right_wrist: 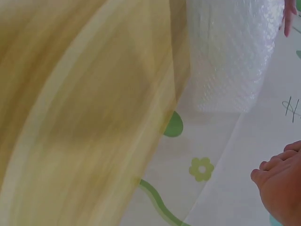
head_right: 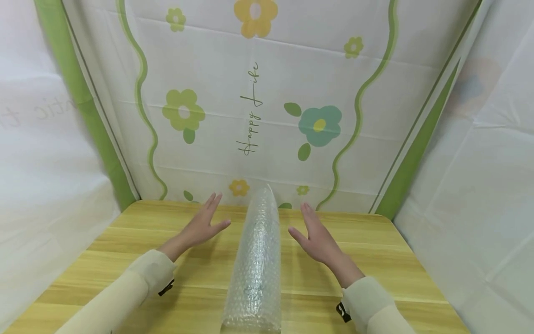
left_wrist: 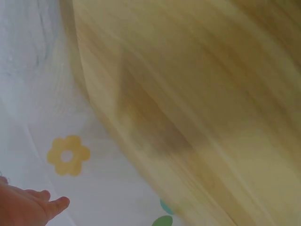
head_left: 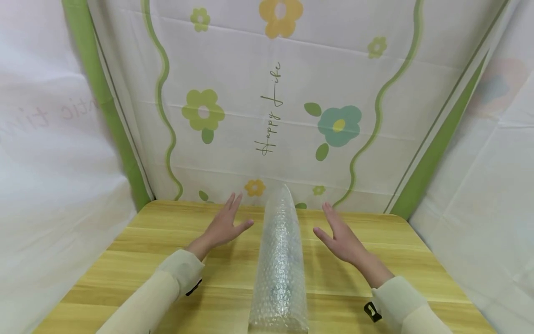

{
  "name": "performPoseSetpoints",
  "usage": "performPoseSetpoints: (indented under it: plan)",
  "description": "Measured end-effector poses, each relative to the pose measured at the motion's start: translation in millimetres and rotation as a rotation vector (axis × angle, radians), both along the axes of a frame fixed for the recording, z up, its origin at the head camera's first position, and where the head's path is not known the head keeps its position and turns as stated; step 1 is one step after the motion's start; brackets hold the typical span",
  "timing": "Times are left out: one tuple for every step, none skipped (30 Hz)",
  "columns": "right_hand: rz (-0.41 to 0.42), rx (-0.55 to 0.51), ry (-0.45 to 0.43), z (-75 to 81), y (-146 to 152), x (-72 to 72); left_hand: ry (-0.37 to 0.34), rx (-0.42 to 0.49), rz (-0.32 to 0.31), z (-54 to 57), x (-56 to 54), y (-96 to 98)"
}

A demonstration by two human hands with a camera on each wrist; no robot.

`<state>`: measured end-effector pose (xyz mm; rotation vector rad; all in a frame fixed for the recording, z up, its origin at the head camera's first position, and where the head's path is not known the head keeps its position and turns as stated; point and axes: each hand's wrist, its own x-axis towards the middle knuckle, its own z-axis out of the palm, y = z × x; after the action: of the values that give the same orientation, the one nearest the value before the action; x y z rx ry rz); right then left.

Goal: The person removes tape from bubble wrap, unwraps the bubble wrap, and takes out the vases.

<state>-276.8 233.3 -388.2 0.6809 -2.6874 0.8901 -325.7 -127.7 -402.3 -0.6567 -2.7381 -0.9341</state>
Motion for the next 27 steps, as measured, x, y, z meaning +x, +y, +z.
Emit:
performPoseSetpoints:
  plan:
    - [0.004,-0.012,-0.001,-1.8,-1.2,1.8,-0.009,0.008,-0.005,-1.1,1.4,1.3]
    - [0.010,-0.025,-0.001,-3.2,-2.6,3.7,-0.020,0.019,-0.009,-2.4,2.4,2.7]
    - [0.013,-0.040,-0.004,-4.4,-3.8,5.7,-0.026,0.026,-0.015,-3.9,3.7,4.4]
    - [0.018,-0.053,-0.006,-5.5,-5.0,7.6,-0.032,0.033,-0.023,-5.2,5.2,6.0]
    - [0.022,-0.066,-0.010,-6.6,-6.0,9.5,-0.045,0.043,-0.028,-6.1,6.9,7.8]
    - [0.026,-0.074,-0.014,-7.6,-6.9,11.0,-0.048,0.046,-0.033,-7.7,8.4,9.6]
    - [0.029,-0.086,-0.019,-8.4,-7.7,12.6,-0.054,0.058,-0.040,-8.8,10.0,11.3]
    - [0.034,-0.095,-0.023,-9.0,-8.5,14.4,-0.062,0.066,-0.047,-10.0,11.5,13.1]
    - [0.033,-0.103,-0.027,-9.7,-9.1,15.6,-0.070,0.078,-0.056,-10.9,13.1,14.8]
    - [0.036,-0.109,-0.029,-10.2,-9.7,17.1,-0.080,0.092,-0.063,-11.5,14.7,16.6]
    - [0.036,-0.114,-0.031,-10.6,-10.4,18.6,-0.085,0.113,-0.072,-11.9,16.2,18.5]
    - [0.039,-0.120,-0.031,-10.8,-11.2,20.0,-0.092,0.133,-0.081,-12.0,17.7,20.4]
    - [0.041,-0.130,-0.034,-11.2,-12.0,21.5,-0.103,0.159,-0.090,-11.9,19.2,22.1]
    - [0.043,-0.135,-0.036,-11.8,-12.8,22.8,-0.114,0.175,-0.096,-12.2,20.5,24.0]
    - [0.043,-0.139,-0.035,-12.5,-13.5,23.8,-0.119,0.193,-0.102,-12.5,21.5,25.7]
    - [0.044,-0.141,-0.032,-12.7,-14.4,25.2,-0.125,0.203,-0.104,-13.2,22.3,27.4]
    - [0.046,-0.145,-0.030,-13.2,-15.3,26.2,-0.125,0.220,-0.108,-13.9,23.0,29.0]
    - [0.047,-0.147,-0.027,-13.9,-16.1,27.0,-0.133,0.226,-0.106,-14.5,23.5,30.4]
    - [0.047,-0.147,-0.026,-14.7,-16.9,27.9,-0.134,0.232,-0.106,-15.4,23.8,31.9]
    - [0.047,-0.144,-0.023,-15.4,-17.6,28.7,-0.134,0.238,-0.108,-16.4,24.1,33.4]
    - [0.045,-0.144,-0.019,-16.2,-18.3,29.4,-0.137,0.247,-0.110,-17.2,24.5,34.9]
    - [0.045,-0.145,-0.017,-16.9,-19.0,30.3,-0.138,0.256,-0.113,-18.0,24.9,36.5]
    - [0.045,-0.150,-0.021,-17.7,-19.7,31.0,-0.134,0.261,-0.115,-18.8,24.8,38.1]
    - [0.045,-0.150,-0.021,-18.4,-20.3,31.7,-0.136,0.264,-0.116,-19.6,25.1,39.6]
    - [0.047,-0.154,-0.021,-19.1,-21.0,32.6,-0.135,0.270,-0.118,-20.4,25.4,41.1]
    - [0.048,-0.159,-0.022,-19.6,-21.8,33.4,-0.136,0.277,-0.117,-20.9,25.7,42.8]
    - [0.048,-0.163,-0.020,-20.1,-22.4,34.2,-0.141,0.284,-0.115,-21.3,26.1,44.4]
